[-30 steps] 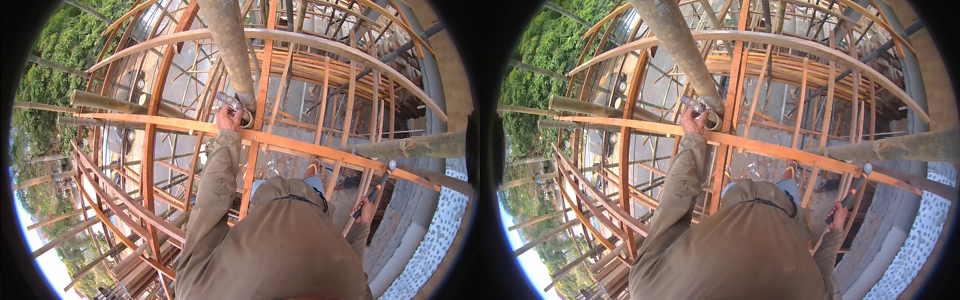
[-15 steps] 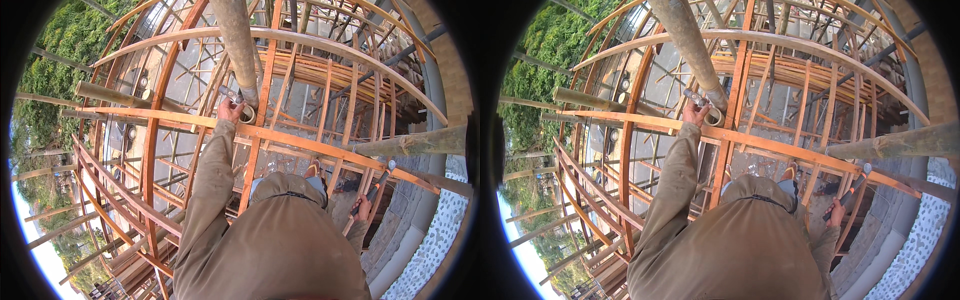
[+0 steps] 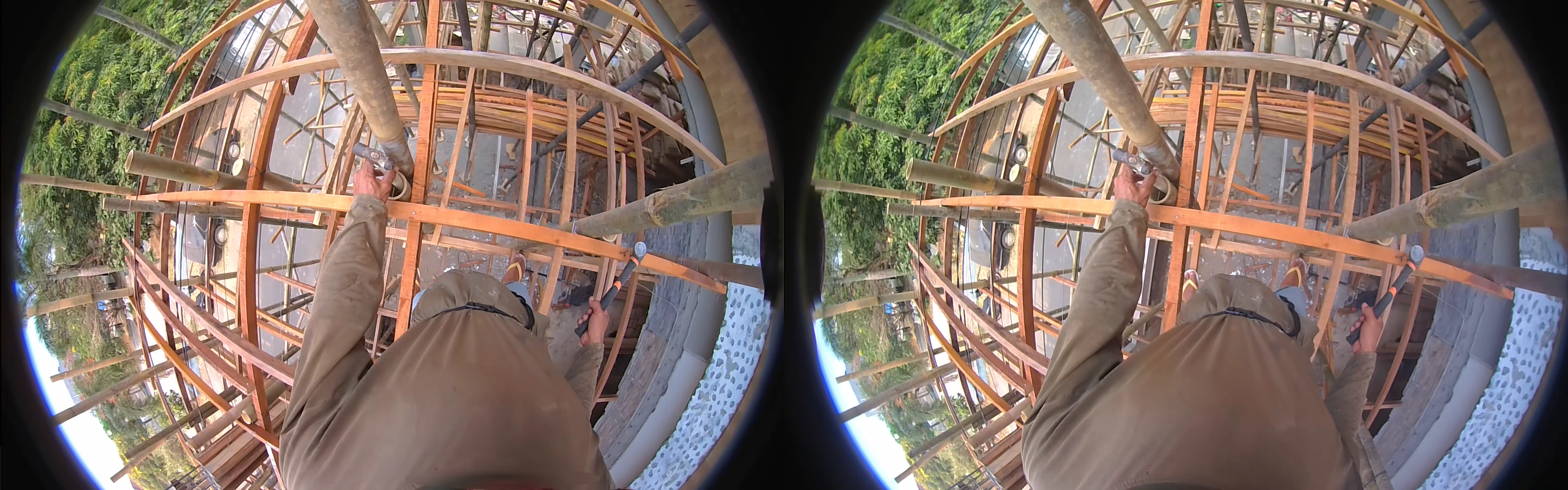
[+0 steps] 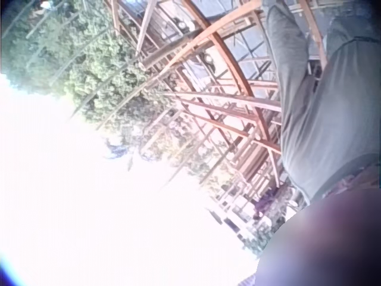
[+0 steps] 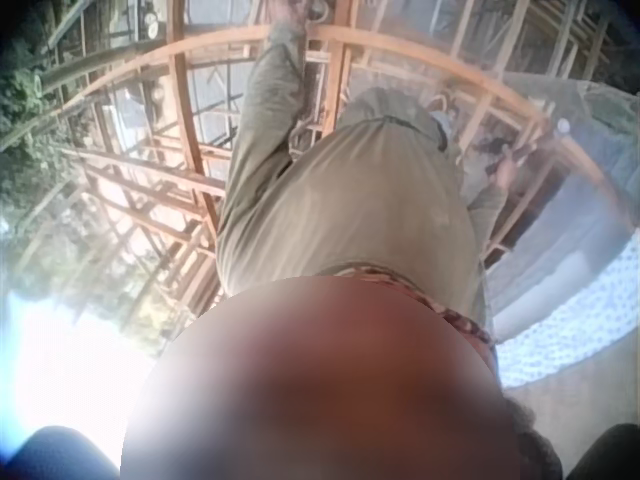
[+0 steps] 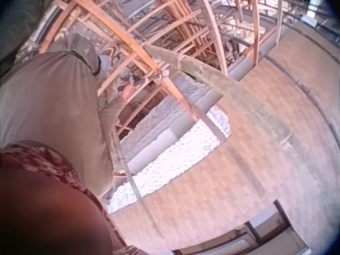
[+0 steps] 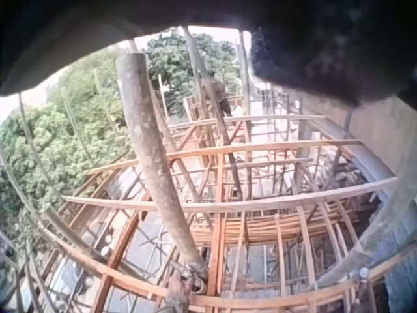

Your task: The person assembles a wooden scaffolding structure by positioning and securing wooden planks and bamboo poles. They use a hammer to drive nails into joints, adjust plank positions, and climb the structure to reach higher sections.

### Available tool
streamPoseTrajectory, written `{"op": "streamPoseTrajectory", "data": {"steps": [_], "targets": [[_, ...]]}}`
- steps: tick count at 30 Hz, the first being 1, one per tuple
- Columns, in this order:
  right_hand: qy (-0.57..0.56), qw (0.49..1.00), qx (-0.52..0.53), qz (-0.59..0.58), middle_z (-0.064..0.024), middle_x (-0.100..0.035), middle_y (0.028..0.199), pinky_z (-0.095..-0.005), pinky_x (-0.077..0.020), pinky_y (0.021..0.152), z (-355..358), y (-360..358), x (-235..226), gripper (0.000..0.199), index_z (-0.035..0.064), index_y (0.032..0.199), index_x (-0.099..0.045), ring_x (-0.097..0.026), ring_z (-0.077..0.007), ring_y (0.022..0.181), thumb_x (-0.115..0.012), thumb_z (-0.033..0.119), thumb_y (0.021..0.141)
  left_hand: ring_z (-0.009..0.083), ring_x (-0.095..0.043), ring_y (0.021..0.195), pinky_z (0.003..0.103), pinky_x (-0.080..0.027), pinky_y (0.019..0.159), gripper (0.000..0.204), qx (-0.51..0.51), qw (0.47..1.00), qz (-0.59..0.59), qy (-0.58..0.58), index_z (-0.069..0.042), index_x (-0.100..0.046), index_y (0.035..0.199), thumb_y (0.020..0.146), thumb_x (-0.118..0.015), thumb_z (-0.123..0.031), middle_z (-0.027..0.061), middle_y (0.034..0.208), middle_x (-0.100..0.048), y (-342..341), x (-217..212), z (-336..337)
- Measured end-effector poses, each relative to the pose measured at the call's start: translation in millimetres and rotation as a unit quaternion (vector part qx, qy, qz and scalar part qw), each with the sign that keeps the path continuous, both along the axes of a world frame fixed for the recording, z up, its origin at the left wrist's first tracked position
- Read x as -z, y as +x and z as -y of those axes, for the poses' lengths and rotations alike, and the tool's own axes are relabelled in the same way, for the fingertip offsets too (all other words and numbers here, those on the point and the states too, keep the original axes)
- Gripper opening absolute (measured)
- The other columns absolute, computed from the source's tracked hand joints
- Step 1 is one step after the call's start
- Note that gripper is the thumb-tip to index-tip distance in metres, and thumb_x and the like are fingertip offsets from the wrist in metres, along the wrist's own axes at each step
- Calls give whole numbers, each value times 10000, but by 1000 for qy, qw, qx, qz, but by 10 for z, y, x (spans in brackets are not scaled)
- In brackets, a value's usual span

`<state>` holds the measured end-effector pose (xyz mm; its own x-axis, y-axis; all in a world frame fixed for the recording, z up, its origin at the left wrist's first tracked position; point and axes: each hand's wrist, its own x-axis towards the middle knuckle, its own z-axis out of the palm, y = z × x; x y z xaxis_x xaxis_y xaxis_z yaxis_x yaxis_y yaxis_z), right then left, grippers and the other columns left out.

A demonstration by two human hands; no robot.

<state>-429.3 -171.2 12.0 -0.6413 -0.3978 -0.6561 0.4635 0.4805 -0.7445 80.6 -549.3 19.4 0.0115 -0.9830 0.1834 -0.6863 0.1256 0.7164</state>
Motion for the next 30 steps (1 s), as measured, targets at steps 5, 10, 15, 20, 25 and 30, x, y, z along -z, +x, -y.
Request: {"op": "streamPoseTrajectory", "data": {"steps": [5,10,15,20,25,30], "targets": [[8,1000,9,12,31,-454,622,-271,-410,392,-43,-55,1,203,120,872,-504,-466,-88,465,-688,202,900,368,-695,842,466,-533,751,327,2,1000,-27,-5,-33,-645,1002,792,-784,-240,193,887,-711,-129,-31,-124],[23,1000,-14,-14,29,-460,622,-272,-409,389,-69,-105,11,223,125,853,-486,-466,-91,463,-690,203,898,368,-683,826,469,-529,718,319,-3,995,-56,-84,-20,-648,985,776,-808,-199,210,891,-686,-152,52,-153],[8,1000,-17,-6,31,-459,625,-275,-408,382,-4,-49,45,204,113,882,-512,-462,-91,455,-695,204,893,372,-679,765,457,-533,707,361,-26,999,-10,-35,1,-661,907,788,-830,-295,199,862,-691,25,112,-18],[-8,1000,17,1,18,-472,636,-280,-376,376,14,33,27,151,98,885,-532,-448,-90,448,-675,147,891,329,-721,901,415,-552,780,486,-19,997,-40,67,55,-651,1108,827,-814,-307,233,1022,-708,125,238,85],[-3,997,39,-73,0,-508,622,-288,-379,385,-66,63,-78,188,53,844,-547,-464,-89,449,-720,126,839,196,-652,957,345,-523,858,492,-6,981,-166,101,54,-604,1218,828,-824,-149,148,1056,-694,160,243,173],[-18,995,83,-53,-1,-501,614,-295,-380,389,-237,329,-116,175,44,821,-561,-450,-95,443,-713,127,842,214,-640,1018,350,-502,899,539,57,985,-122,107,50,-595,1267,834,-823,-175,154,1138,-679,309,308,89]]}}
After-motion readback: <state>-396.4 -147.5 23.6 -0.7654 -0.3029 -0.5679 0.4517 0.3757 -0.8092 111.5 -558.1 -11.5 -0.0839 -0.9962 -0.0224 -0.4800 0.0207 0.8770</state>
